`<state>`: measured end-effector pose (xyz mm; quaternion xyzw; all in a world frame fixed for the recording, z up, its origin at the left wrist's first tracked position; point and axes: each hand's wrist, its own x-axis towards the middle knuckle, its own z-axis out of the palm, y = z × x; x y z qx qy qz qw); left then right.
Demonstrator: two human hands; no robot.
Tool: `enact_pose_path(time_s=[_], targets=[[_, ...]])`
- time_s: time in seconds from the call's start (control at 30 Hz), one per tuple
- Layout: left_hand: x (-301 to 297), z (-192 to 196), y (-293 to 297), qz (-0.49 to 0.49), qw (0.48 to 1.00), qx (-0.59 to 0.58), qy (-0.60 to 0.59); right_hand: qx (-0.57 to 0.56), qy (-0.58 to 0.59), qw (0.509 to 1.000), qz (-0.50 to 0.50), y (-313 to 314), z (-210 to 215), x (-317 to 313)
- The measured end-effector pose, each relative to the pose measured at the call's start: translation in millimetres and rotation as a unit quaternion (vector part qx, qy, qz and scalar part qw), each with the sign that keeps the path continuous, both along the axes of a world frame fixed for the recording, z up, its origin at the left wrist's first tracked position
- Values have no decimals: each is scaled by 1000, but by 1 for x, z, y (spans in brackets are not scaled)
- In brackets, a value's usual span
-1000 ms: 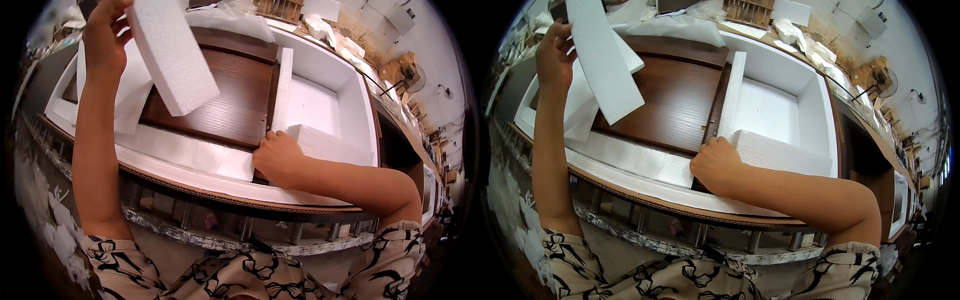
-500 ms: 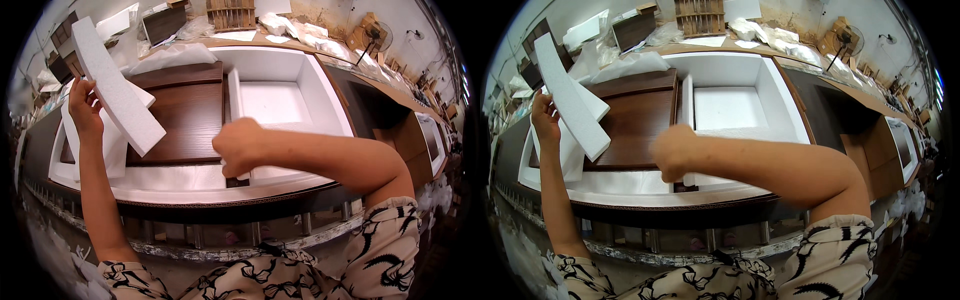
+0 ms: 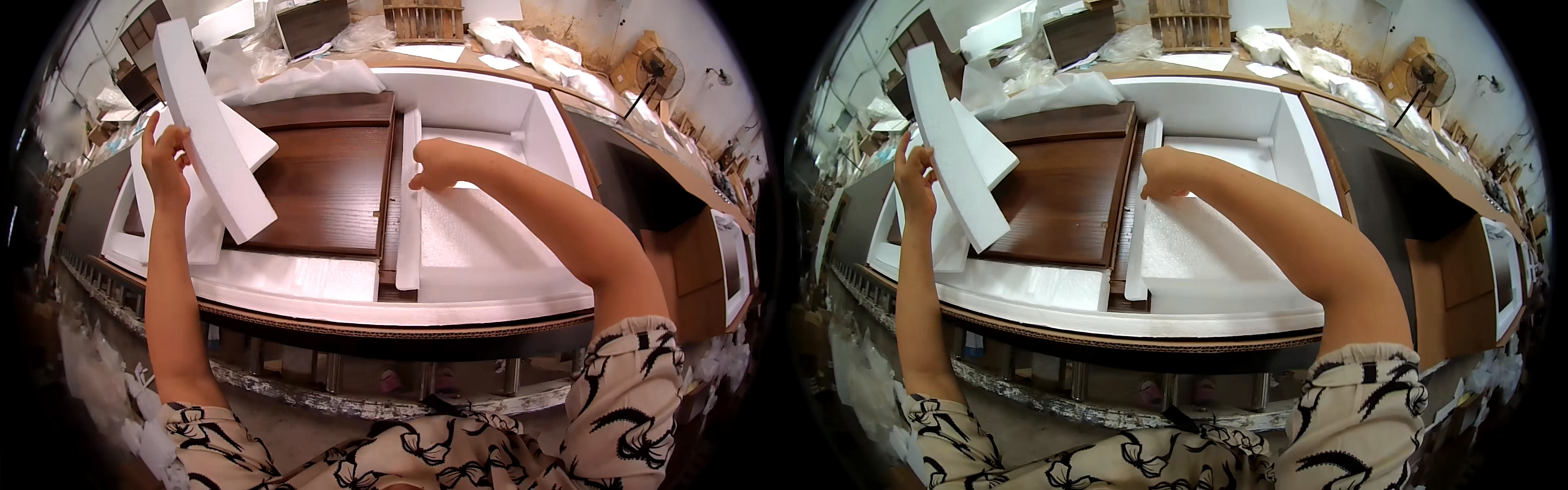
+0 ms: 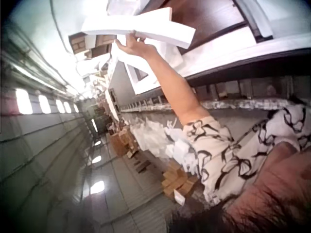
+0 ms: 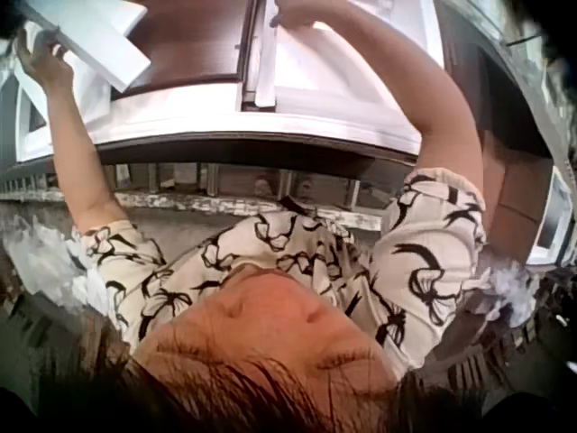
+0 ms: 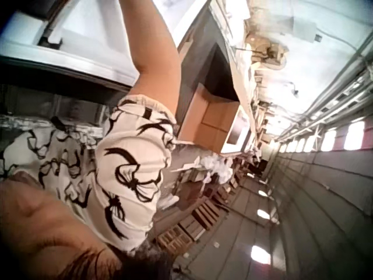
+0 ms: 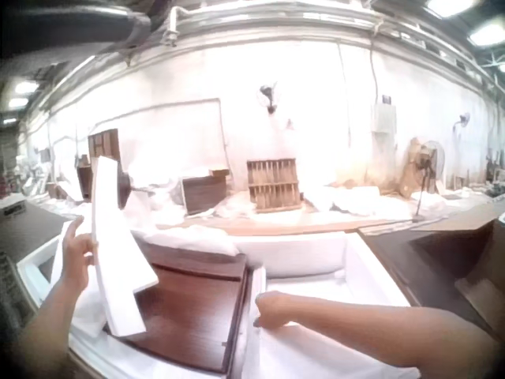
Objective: The person collects foam padding pieces and places them into a cardboard shipping box around a wooden furniture panel.
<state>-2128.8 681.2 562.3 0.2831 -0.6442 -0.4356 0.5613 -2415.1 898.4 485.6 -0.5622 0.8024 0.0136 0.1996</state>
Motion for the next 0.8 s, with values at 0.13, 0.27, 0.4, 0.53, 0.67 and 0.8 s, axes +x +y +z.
enact_pose_path(time_s=[0.13, 0.27, 0.4, 0.53, 0.67, 0.8], targets=[[7, -6, -8, -19, 998, 15, -52, -6, -60, 998, -2, -16, -26, -15], [10, 3, -30, -38, 998, 7, -50, -64, -155, 984, -67, -7, -16, -2], [-9, -2, -14, -74, 993, 7, -94, -35, -171, 979, -103, -11, -18, -2], [-22, 0, 7, -130, 986, 8, -105, 20, -174, 973, -149, -19, -14, 9], [-23, 12, 34, -233, 970, 21, -63, 45, -123, 977, -166, -18, -15, 18], [12, 21, 23, -254, 960, -10, -116, 0, -235, 936, -263, -14, 1, 39]])
